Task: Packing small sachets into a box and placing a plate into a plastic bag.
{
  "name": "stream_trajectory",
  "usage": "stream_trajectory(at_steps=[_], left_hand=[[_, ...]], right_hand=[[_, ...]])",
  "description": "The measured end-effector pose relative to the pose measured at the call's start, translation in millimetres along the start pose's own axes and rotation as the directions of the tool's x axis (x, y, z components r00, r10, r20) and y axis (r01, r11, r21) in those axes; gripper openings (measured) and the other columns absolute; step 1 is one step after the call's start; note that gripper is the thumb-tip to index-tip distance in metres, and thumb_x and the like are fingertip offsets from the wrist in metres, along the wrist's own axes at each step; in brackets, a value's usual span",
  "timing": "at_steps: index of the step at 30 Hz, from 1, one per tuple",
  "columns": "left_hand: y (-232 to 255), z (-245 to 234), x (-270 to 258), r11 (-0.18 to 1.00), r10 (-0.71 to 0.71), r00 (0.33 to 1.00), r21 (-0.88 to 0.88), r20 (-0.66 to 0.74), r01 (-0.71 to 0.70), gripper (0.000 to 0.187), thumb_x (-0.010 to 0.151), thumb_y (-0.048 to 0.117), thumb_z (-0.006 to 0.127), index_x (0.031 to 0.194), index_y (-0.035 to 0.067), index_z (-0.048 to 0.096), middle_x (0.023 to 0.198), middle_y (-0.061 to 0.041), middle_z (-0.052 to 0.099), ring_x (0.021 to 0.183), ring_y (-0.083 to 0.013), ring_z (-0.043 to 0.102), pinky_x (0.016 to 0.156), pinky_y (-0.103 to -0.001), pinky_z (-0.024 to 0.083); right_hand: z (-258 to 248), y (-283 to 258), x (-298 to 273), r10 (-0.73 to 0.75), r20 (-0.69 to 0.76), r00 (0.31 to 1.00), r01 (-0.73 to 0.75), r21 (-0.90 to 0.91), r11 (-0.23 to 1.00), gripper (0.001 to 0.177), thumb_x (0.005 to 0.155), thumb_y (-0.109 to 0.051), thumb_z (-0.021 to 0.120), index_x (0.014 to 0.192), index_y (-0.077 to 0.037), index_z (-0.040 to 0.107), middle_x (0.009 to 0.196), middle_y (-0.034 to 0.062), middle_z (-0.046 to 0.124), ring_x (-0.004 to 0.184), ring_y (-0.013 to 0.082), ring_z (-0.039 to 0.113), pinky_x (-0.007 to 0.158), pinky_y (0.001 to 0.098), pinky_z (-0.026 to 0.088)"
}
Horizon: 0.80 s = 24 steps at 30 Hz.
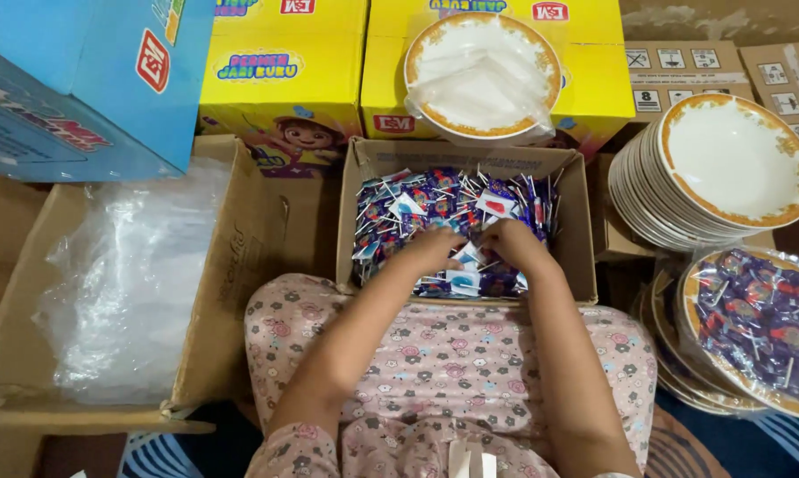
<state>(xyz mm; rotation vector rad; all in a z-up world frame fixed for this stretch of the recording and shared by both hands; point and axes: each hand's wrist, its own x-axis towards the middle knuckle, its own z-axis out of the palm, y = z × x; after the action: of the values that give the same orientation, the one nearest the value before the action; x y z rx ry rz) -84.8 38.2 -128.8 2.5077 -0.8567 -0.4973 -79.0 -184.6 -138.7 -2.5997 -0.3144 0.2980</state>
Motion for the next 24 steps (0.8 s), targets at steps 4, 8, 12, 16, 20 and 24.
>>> stream_trajectory(at_steps=[4, 8, 12, 16, 20, 24], left_hand=[[-45.0, 21.2, 31.5, 0.999, -0.032, 0.994, -0.013, -0.103, 0.030, 0.048, 0.087, 0.023, 0.077, 0.134, 0.018, 0.067, 0.120, -0.014, 0.072, 0.118, -0.0405, 0.064, 0.100, -0.051, 0.051], [-59.7, 20.1, 23.0, 0.986, -0.073, 0.960, -0.166, -0.270, 0.028, 0.016, 0.090, 0.016, 0.070, 0.105, 0.016, 0.076, 0.099, -0.013, 0.074, 0.104, -0.0355, 0.071, 0.092, -0.045, 0.057], [-65.3, 16.8, 25.8, 0.994, -0.104, 0.964, -0.069, -0.246, 0.090, 0.010, 0.085, 0.016, 0.075, 0.093, 0.020, 0.079, 0.094, -0.011, 0.073, 0.100, -0.0335, 0.072, 0.089, -0.044, 0.058], [-63.2, 12.3, 26.4, 0.991, -0.136, 0.956, -0.051, -0.260, 0.127, 0.008, 0.086, 0.019, 0.074, 0.092, 0.022, 0.079, 0.093, -0.008, 0.072, 0.098, -0.0310, 0.073, 0.086, -0.043, 0.060], [-27.6, -23.1, -3.8, 0.992, 0.009, 0.901, -0.111, -0.434, -0.064, 0.008, 0.085, 0.014, 0.075, 0.092, 0.016, 0.077, 0.084, -0.012, 0.070, 0.089, -0.0351, 0.072, 0.082, -0.043, 0.058], [20.0, -67.4, -43.4, 0.971, 0.053, 0.685, -0.123, -0.727, -0.206, 0.012, 0.089, 0.016, 0.075, 0.099, 0.023, 0.077, 0.081, 0.000, 0.066, 0.082, -0.0215, 0.069, 0.075, -0.032, 0.057]], right_hand=[[-18.1, -0.5, -3.8, -0.052, -0.156, 0.986, 0.062, 0.054, 0.997, 0.015, 0.090, -0.014, 0.070, 0.101, -0.011, 0.081, 0.098, 0.0156, 0.077, 0.096, 0.0404, 0.073, 0.087, 0.0495, 0.057], [-12.8, 8.3, -8.6, 0.034, -0.274, 0.961, -0.003, 0.112, 0.994, 0.015, 0.096, -0.014, 0.070, 0.106, -0.011, 0.080, 0.091, 0.0123, 0.076, 0.089, 0.0363, 0.074, 0.081, 0.0446, 0.058], [9.5, 55.9, 3.7, 0.118, -0.303, 0.946, -0.131, -0.025, 0.991, 0.014, 0.095, -0.023, 0.075, 0.107, -0.018, 0.079, 0.085, 0.0056, 0.077, 0.084, 0.0283, 0.076, 0.075, 0.0403, 0.061], [9.5, 62.1, 8.7, 0.127, -0.340, 0.932, -0.214, -0.231, 0.949, 0.011, 0.090, -0.025, 0.075, 0.097, -0.017, 0.080, 0.075, 0.0058, 0.075, 0.076, 0.0277, 0.076, 0.066, 0.0387, 0.062], [-15.5, 27.0, -8.6, 0.151, -0.482, 0.863, -0.204, -0.058, 0.977, 0.011, 0.091, -0.019, 0.073, 0.095, -0.013, 0.080, 0.077, 0.0105, 0.074, 0.077, 0.0355, 0.074, 0.068, 0.0455, 0.060], [-76.0, -24.2, -62.0, 0.027, -0.608, 0.794, -0.027, 0.008, 1.000, 0.013, 0.100, -0.019, 0.073, 0.103, -0.008, 0.078, 0.084, 0.0155, 0.071, 0.088, 0.0390, 0.070, 0.076, 0.0484, 0.056]])
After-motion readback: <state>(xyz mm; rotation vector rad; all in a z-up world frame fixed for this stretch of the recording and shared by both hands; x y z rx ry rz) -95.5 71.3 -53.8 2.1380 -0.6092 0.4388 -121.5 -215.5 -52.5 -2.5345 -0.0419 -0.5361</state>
